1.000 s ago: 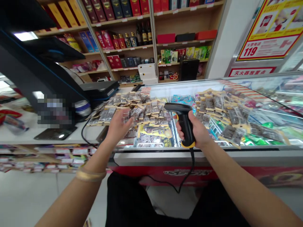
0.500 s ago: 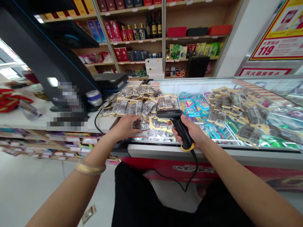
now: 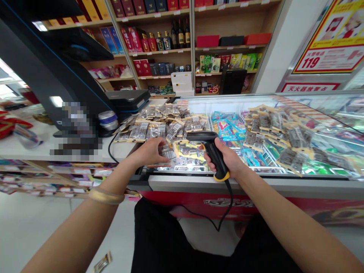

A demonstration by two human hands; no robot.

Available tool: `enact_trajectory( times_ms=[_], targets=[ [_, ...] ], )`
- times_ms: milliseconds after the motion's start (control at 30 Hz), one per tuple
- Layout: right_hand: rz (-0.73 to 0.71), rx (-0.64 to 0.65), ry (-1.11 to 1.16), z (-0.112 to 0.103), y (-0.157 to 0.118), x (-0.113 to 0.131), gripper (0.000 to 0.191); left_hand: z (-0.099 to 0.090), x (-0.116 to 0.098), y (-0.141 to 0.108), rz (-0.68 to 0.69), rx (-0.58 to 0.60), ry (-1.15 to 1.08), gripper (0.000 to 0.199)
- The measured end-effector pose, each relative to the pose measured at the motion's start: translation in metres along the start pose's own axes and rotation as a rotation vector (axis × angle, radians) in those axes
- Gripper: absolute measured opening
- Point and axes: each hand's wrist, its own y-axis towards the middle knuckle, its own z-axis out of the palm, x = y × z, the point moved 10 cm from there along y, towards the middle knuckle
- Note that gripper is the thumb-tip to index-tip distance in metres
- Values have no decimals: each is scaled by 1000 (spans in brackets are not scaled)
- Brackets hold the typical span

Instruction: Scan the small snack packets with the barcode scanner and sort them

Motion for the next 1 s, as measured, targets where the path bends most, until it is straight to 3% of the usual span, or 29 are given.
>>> enact_trajectory(
  times_ms=[133,267,367,433,533,667,767,1000],
  targets=[
    [-4,15,5,-1,-1,0,55,-6,9,1,-78,-68,-265,54],
    [-7,30,14,2,-3,2,56,-14,19,-4,-199,-60,-478,43],
    [-22,31,18,1,-4,6,57,-20,21,-8,-309,-154,-828,36],
    [-42,31,11,-2,-6,11,57,-16,15,-3,-345,-251,-1089,31],
    [-74,1,-19,-15,-9,21,57,2,-9,21,-290,-338,-1310,24],
    [-62,-23,-102,-34,-15,30,59,28,-52,65,-119,-388,-1419,27],
    [-80,-47,-146,-48,-19,37,61,40,-72,86,-51,-391,-1439,28],
    [-126,-98,-130,-59,-24,44,65,42,-67,88,-33,-392,-1394,32]
  ],
)
